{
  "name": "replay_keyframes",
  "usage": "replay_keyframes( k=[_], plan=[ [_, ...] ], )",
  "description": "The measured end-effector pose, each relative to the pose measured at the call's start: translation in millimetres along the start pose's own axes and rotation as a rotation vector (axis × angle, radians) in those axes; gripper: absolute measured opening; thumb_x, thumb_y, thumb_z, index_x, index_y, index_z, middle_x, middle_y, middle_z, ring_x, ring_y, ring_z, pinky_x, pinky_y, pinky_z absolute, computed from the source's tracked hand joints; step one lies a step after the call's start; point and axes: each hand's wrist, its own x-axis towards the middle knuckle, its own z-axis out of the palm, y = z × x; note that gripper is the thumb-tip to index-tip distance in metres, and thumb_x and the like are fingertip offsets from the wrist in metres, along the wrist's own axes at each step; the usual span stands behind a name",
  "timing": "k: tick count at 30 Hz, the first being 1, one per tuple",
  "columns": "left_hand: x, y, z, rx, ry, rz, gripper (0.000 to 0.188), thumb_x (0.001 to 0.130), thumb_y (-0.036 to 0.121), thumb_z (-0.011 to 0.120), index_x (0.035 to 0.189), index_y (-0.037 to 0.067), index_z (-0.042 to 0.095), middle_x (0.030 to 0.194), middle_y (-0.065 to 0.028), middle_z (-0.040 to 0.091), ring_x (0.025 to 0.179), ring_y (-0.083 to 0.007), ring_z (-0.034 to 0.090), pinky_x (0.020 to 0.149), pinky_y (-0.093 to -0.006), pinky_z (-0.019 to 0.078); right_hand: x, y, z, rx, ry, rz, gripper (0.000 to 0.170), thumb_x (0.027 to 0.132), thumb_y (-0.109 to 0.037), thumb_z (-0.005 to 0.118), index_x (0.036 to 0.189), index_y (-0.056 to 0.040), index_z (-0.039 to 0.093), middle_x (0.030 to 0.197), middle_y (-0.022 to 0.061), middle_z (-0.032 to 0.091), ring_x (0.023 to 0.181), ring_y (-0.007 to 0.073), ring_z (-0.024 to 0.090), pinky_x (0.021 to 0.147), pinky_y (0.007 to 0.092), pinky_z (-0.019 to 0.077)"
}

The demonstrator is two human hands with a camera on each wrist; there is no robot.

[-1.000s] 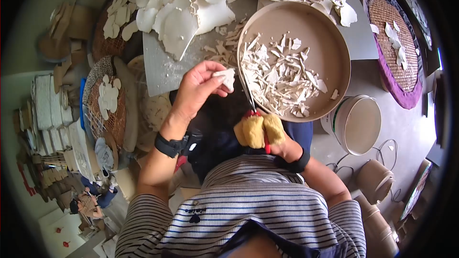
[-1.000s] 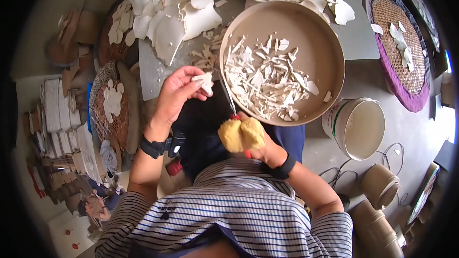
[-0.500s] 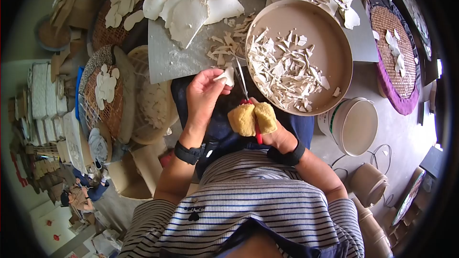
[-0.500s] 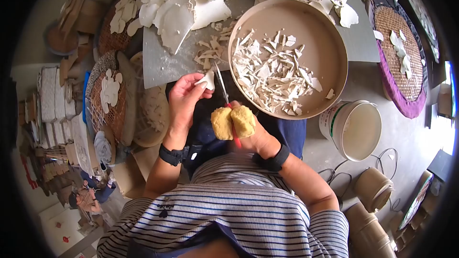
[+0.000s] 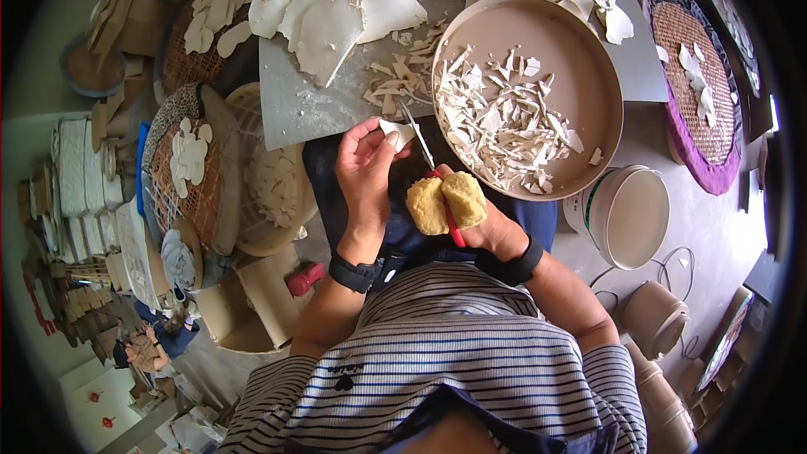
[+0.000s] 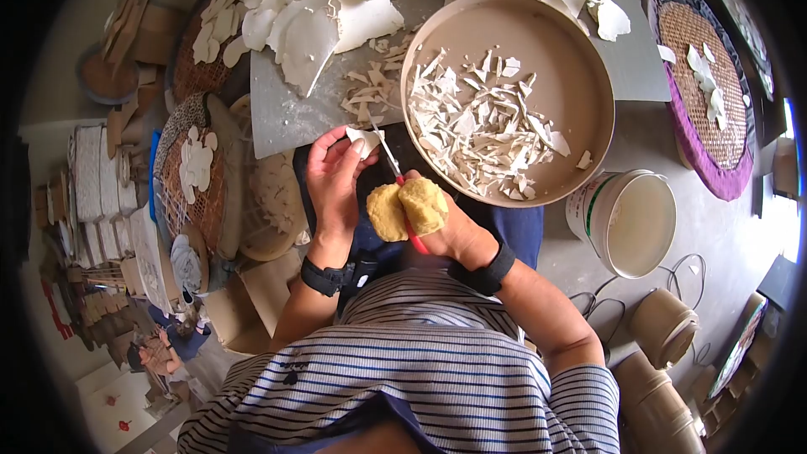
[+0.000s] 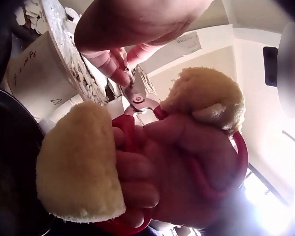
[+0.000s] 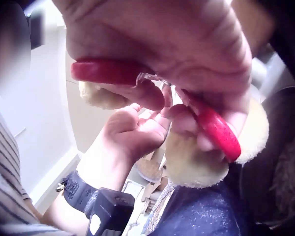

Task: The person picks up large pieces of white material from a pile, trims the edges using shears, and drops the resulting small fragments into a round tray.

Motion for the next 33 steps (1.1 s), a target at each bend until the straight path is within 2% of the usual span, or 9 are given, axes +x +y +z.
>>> replay_keyframes(
  k=[2,6,10,15,21,24,25,28,33],
  plan=[
    [3.9,0.0,-3.9,0.028,-0.009,-0.019,0.029,0.084,0.004,0.062,0.111,-0.003,0.054,0.095,-0.0118,0.064,0.082,-0.0155,0.063,0.071,-0.0284,0.0538,1.2,-3.9,-0.8,0.021,-0.018,0.008,0.023,0.084,-0.010,0.061,0.099,-0.0051,0.044,0.090,0.0050,0.055,0.084,0.0143,0.055,0.074,0.0276,0.0453],
    [17.9,2.0,-12.9,0.107,-0.059,-0.098,0.027,0.083,0.005,0.063,0.109,-0.004,0.059,0.094,-0.0109,0.065,0.077,-0.0141,0.063,0.067,-0.0267,0.0546,-0.3,22.3,20.8,0.519,0.061,0.120,0.022,0.074,-0.007,0.055,0.093,0.0016,0.051,0.089,0.0186,0.050,0.079,0.0361,0.054,0.070,0.0394,0.0457],
    [20.5,4.1,-16.4,0.136,-0.073,-0.190,0.027,0.083,0.004,0.064,0.108,-0.004,0.060,0.093,-0.0110,0.065,0.075,-0.0148,0.064,0.066,-0.0257,0.0550,-4.1,17.5,15.6,0.279,0.074,0.043,0.020,0.073,-0.007,0.056,0.091,0.0011,0.052,0.087,0.0183,0.051,0.078,0.0358,0.054,0.069,0.0392,0.0458],
    [21.1,-0.5,-17.7,0.125,-0.047,-0.226,0.026,0.082,0.003,0.064,0.106,-0.004,0.060,0.093,-0.0115,0.065,0.075,-0.0158,0.064,0.066,-0.0264,0.0554,-2.6,31.0,25.1,0.491,0.130,0.065,0.023,0.068,-0.012,0.062,0.086,-0.0011,0.053,0.079,0.0150,0.053,0.072,0.0349,0.056,0.065,0.0390,0.0466],
    [20.8,22.2,-61.3,0.148,-0.097,-0.190,0.025,0.084,0.002,0.058,0.107,-0.005,0.059,0.094,-0.0132,0.064,0.076,-0.0178,0.064,0.067,-0.0290,0.0557,-4.8,3.7,5.5,-0.044,0.049,-0.105,0.026,0.066,-0.018,0.068,0.083,-0.0040,0.054,0.076,0.0139,0.055,0.069,0.0351,0.056,0.061,0.0378,0.0471],
    [44.4,62.0,-125.2,0.610,0.072,0.017,0.028,0.077,-0.005,0.055,0.103,-0.002,0.063,0.098,-0.0098,0.065,0.089,-0.0161,0.061,0.081,-0.0261,0.0475,-7.0,0.9,-0.5,0.103,0.029,0.003,0.022,0.072,-0.012,0.068,0.083,-0.0022,0.051,0.075,0.0122,0.055,0.068,0.0306,0.055,0.063,0.0316,0.0446],
    [58.5,63.9,-158.5,0.969,0.112,0.305,0.029,0.075,-0.004,0.058,0.103,0.001,0.064,0.101,-0.0107,0.064,0.093,-0.0201,0.060,0.086,-0.0300,0.0452,-7.7,1.8,0.2,0.140,0.041,0.064,0.024,0.071,-0.012,0.069,0.084,-0.0022,0.052,0.075,0.0097,0.055,0.067,0.0254,0.055,0.063,0.0301,0.0445],
    [69.4,99.6,-114.5,1.249,0.083,0.632,0.023,0.073,0.003,0.066,0.096,0.004,0.067,0.097,-0.0124,0.064,0.092,-0.0252,0.060,0.087,-0.0311,0.0439,-4.2,1.7,8.0,0.313,0.034,0.064,0.024,0.071,-0.012,0.070,0.084,-0.0023,0.052,0.075,0.0065,0.054,0.068,0.0182,0.054,0.064,0.0285,0.0442],
    [113.1,53.9,-16.7,0.911,-0.329,0.283,0.017,0.074,0.009,0.066,0.091,0.005,0.069,0.091,-0.0111,0.065,0.081,-0.0208,0.062,0.071,-0.0306,0.0482,-4.0,-7.9,10.4,0.251,-0.006,0.023,0.023,0.079,-0.018,0.066,0.085,-0.0028,0.050,0.075,0.0043,0.051,0.068,0.0139,0.051,0.065,0.0261,0.0429]
  ],
)
